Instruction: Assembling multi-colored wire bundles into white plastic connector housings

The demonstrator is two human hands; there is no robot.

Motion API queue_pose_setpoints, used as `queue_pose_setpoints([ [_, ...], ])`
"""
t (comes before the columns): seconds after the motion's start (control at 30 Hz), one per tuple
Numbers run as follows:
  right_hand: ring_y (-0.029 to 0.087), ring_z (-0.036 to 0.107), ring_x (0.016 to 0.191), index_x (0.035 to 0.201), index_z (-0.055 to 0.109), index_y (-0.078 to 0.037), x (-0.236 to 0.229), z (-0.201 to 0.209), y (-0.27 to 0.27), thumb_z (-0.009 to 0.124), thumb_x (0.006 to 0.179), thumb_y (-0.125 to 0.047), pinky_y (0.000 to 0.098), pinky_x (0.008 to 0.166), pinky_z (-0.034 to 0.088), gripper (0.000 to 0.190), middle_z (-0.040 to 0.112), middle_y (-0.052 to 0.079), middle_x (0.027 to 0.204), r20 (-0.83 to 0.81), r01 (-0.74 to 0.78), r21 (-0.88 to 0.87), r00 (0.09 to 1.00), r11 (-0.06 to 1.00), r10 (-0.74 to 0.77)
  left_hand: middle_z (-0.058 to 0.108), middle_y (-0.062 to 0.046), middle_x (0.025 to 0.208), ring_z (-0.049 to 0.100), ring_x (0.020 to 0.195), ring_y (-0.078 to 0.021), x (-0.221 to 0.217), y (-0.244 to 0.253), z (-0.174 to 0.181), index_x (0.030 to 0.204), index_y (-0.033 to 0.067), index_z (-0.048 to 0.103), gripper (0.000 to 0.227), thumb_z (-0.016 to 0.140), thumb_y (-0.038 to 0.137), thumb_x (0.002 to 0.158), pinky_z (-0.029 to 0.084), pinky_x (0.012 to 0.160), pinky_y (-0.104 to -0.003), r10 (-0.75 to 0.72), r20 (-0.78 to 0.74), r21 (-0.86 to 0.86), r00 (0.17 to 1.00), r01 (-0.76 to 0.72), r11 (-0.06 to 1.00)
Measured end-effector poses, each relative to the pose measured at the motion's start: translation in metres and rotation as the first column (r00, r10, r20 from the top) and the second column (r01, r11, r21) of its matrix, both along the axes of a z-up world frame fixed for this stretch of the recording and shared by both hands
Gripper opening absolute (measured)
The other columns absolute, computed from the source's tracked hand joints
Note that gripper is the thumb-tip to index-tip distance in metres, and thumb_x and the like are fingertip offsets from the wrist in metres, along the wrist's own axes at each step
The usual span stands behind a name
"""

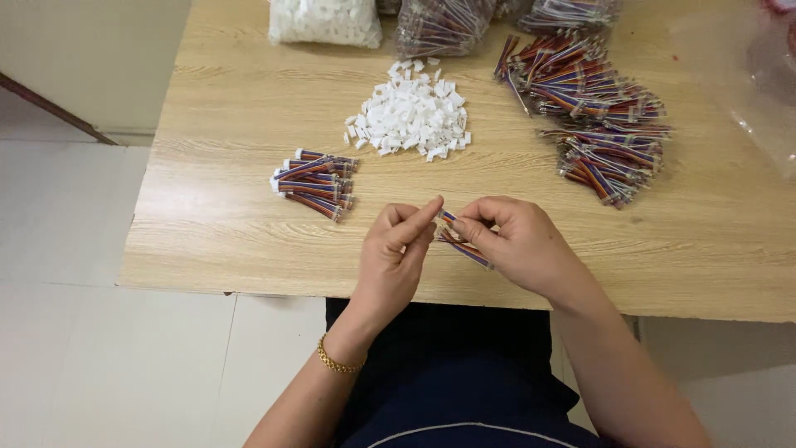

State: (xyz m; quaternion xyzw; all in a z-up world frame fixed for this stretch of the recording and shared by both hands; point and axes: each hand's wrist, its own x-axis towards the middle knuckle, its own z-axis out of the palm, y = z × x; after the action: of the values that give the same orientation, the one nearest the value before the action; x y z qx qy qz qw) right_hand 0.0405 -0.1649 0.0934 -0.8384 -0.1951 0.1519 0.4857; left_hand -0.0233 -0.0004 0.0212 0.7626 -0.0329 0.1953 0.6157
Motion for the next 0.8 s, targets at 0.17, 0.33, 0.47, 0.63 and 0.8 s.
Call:
queue_pose_setpoints([
  [0.17, 0.016, 0.061, 0.065, 0.083, 0.075, -0.007, -0.005, 0.007, -0.004, 0.067, 0.087, -0.013, 0.032, 0.063, 0.051, 0.011, 0.067, 0.01, 0.065, 0.029, -0.014, -0.027, 0.999, 1.0, 0.015, 0.057, -0.013, 0.086, 0.061, 0.077, -0.0236, -0.007, -0.006, 0.013, 0.124, 0.0166, 0.067, 0.035, 0.061, 0.002, 0.092, 0.052, 0.067, -0.031, 0.045, 0.059, 0.094, 0.997, -0.051, 0.994],
  [0.33, 0.016, 0.063, 0.066, 0.083, 0.075, -0.007, -0.004, 0.004, -0.01, 0.066, 0.087, -0.013, 0.0316, 0.066, 0.052, 0.011, 0.07, 0.01, 0.066, 0.002, -0.011, -0.018, 1.0, 1.0, 0.011, 0.059, -0.013, 0.087, 0.065, 0.077, -0.0236, -0.002, -0.008, 0.003, 0.121, 0.0165, 0.068, 0.033, 0.062, 0.003, 0.092, 0.054, 0.063, -0.031, 0.038, 0.026, 0.084, 0.999, -0.04, 0.996],
  [0.47, 0.014, 0.059, 0.067, 0.085, 0.076, -0.007, -0.001, -0.008, -0.015, 0.067, 0.087, -0.012, 0.0306, 0.066, 0.051, 0.011, 0.069, 0.007, 0.066, -0.086, 0.012, 0.04, 0.996, 0.999, -0.008, 0.065, -0.013, 0.092, 0.065, 0.078, -0.0153, 0.009, -0.011, -0.017, 0.121, 0.0072, 0.067, 0.03, 0.063, 0.004, 0.091, 0.059, 0.067, -0.026, -0.087, -0.222, -0.439, 0.971, -0.019, 0.898],
  [0.63, 0.013, 0.057, 0.066, 0.085, 0.075, -0.006, 0.008, -0.029, -0.019, 0.067, 0.087, -0.013, 0.0293, 0.064, 0.049, 0.011, 0.067, 0.005, 0.064, -0.146, -0.006, 0.076, 0.989, 0.997, 0.017, 0.07, -0.018, 0.096, 0.073, 0.08, -0.0235, 0.023, -0.006, -0.024, 0.12, -0.0037, 0.063, 0.031, 0.065, 0.005, 0.09, 0.062, 0.064, -0.026, -0.2, -0.324, -0.807, 0.925, -0.16, 0.569],
  [0.8, 0.013, 0.058, 0.065, 0.082, 0.074, -0.006, 0.016, -0.028, -0.011, 0.068, 0.086, -0.011, 0.0285, 0.062, 0.051, 0.009, 0.066, 0.005, 0.063, -0.2, -0.023, 0.081, 0.979, 0.996, 0.039, 0.07, -0.02, 0.099, 0.073, 0.082, -0.0266, 0.03, 0.001, -0.034, 0.117, -0.0015, 0.064, 0.029, 0.066, 0.008, 0.09, 0.063, 0.064, -0.029, -0.27, -0.344, -0.855, 0.899, -0.181, 0.486],
])
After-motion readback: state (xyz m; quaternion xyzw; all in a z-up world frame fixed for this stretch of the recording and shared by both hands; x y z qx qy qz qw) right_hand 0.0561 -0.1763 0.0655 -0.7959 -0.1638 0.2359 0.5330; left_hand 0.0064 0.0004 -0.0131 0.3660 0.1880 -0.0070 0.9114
